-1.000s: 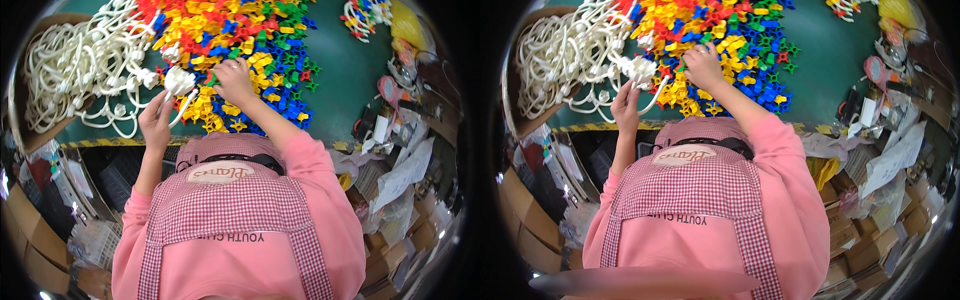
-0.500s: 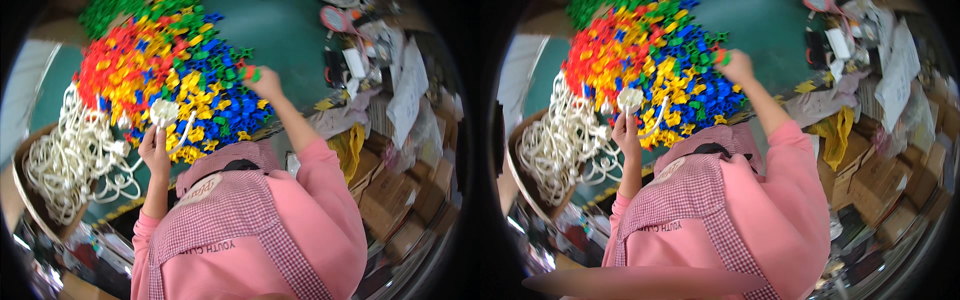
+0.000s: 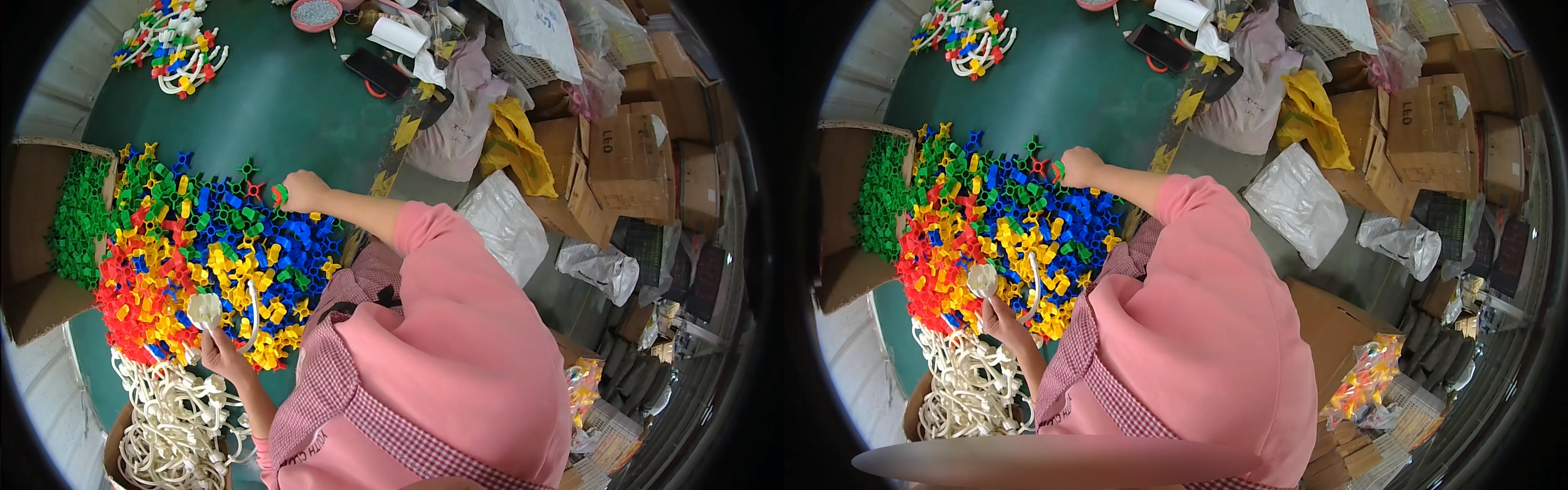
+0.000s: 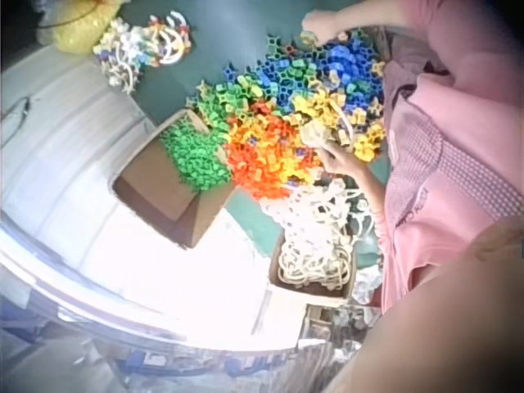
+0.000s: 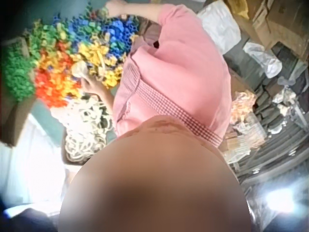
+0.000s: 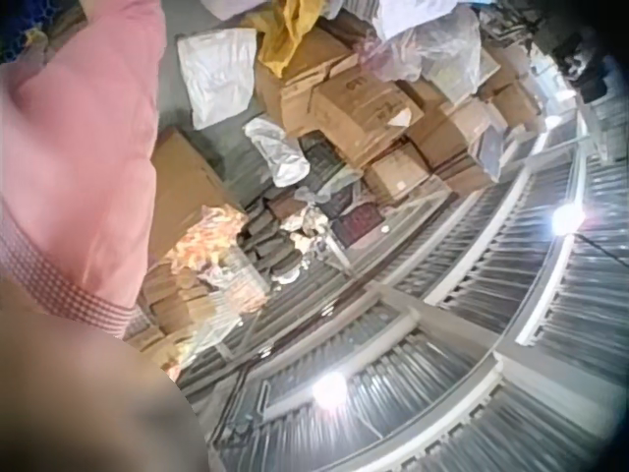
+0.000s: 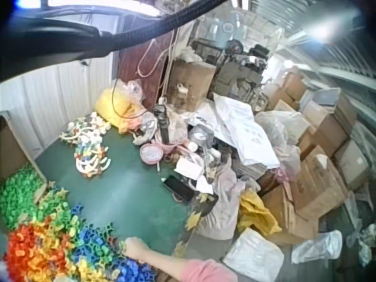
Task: The person repeatedly picks white plastic connectors and colorful plastic star-shaped pieces from a table, snaps them together to form short chains, and places the assembled units on the table. The process continues with the same components throughout the clip.
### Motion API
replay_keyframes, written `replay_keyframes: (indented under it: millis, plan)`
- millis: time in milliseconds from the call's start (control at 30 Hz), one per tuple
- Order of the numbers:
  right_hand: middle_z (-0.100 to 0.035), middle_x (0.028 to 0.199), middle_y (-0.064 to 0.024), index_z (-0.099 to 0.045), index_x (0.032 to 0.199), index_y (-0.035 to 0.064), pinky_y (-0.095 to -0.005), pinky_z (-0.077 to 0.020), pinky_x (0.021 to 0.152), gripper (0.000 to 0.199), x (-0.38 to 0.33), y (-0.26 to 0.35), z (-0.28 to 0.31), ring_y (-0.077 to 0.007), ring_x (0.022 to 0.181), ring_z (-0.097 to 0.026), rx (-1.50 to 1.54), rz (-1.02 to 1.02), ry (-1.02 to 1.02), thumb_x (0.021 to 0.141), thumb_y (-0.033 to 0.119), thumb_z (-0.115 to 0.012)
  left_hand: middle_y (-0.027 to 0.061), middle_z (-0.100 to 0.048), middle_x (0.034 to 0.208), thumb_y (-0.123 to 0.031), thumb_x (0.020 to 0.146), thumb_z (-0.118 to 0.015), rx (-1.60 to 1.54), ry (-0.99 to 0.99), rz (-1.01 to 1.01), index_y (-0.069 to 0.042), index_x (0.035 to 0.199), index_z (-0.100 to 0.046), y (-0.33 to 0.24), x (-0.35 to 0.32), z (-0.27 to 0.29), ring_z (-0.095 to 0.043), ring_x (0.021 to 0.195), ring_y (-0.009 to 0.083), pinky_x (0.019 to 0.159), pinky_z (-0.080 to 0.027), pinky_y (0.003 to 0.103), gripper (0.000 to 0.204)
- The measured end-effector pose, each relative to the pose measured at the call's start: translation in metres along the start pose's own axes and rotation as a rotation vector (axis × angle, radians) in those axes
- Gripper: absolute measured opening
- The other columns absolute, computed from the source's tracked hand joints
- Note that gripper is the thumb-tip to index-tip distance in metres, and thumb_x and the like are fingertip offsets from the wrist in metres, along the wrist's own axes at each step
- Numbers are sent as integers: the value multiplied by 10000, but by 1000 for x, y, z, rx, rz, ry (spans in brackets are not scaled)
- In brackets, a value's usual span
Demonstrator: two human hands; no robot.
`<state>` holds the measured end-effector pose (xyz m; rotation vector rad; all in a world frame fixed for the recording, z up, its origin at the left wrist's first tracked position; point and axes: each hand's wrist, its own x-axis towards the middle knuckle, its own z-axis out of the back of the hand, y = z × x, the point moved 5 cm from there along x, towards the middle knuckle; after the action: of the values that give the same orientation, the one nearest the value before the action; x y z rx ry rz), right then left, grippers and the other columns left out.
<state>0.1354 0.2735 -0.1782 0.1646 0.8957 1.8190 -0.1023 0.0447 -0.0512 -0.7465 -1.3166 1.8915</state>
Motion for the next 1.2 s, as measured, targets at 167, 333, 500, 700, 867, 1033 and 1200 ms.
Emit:
replay_keyframes:
  millis: [167, 333, 500, 700, 867, 1033, 1200]
  plan:
    - [-652, 844, -141, -664, 754, 52, -428, -511, 718, 272, 30, 30, -7, -336, 803, -625, -134, 82, -61, 689, 315, -654, -71, -391, 585, -104, 911, -518, 44, -65, 27, 16, 873, -636, -11, -6, 2, -309, 517, 9, 455, -194, 214, 173]
    - [-645, 786, -161, -651, 772, 76, -437, -498, 680, 266, 42, 29, -34, -365, 771, -615, -85, 280, 128, 698, 332, -645, -42, -450, 602, -43, 846, -575, 121, -92, 66, 28, 808, -616, -11, -9, 14, -384, 551, 35, 480, -305, 219, 90]
    - [-643, 859, -133, -674, 831, 83, -421, -500, 693, 242, 37, 6, 0, -335, 794, -619, 4, 107, -111, 695, 277, -725, -55, -448, 629, -20, 824, -614, -29, -190, 180, 47, 890, -634, -1, -20, 26, -365, 570, 18, 488, -270, 199, 95]
    - [-617, 971, -47, -682, 945, 140, -376, -486, 798, 261, 58, 49, -19, -267, 923, -575, -177, 560, 41, 699, 68, -640, -69, -476, 632, -86, 837, -649, -70, -111, 115, 36, 929, -647, -6, -21, 10, -350, 545, -3, 472, -247, 183, 153]
    - [-579, 1005, -12, -682, 935, 142, -354, -475, 824, 234, 67, 58, -46, -228, 990, -528, -438, 639, 227, 716, 84, -622, -68, -484, 629, -108, 836, -659, -88, -150, 98, 37, 927, -646, -5, -17, 9, -351, 538, 0, 469, -248, 181, 172]
    - [-598, 960, -36, -683, 863, 93, -379, -485, 792, 215, 64, 55, -46, -251, 951, -547, -529, 536, 143, 700, 233, -680, -65, -484, 635, -111, 840, -656, -105, -166, 107, 34, 935, -647, -4, -18, 10, -359, 549, 8, 478, -256, 182, 173]
    - [-644, 942, -72, -685, 853, 84, -383, -487, 778, 215, 54, 57, -9, -288, 885, -590, -175, 299, 133, 687, 220, -695, -62, -483, 640, -117, 842, -654, -100, -173, 126, 30, 946, -648, -9, -17, 14, -366, 563, 13, 489, -265, 191, 180]
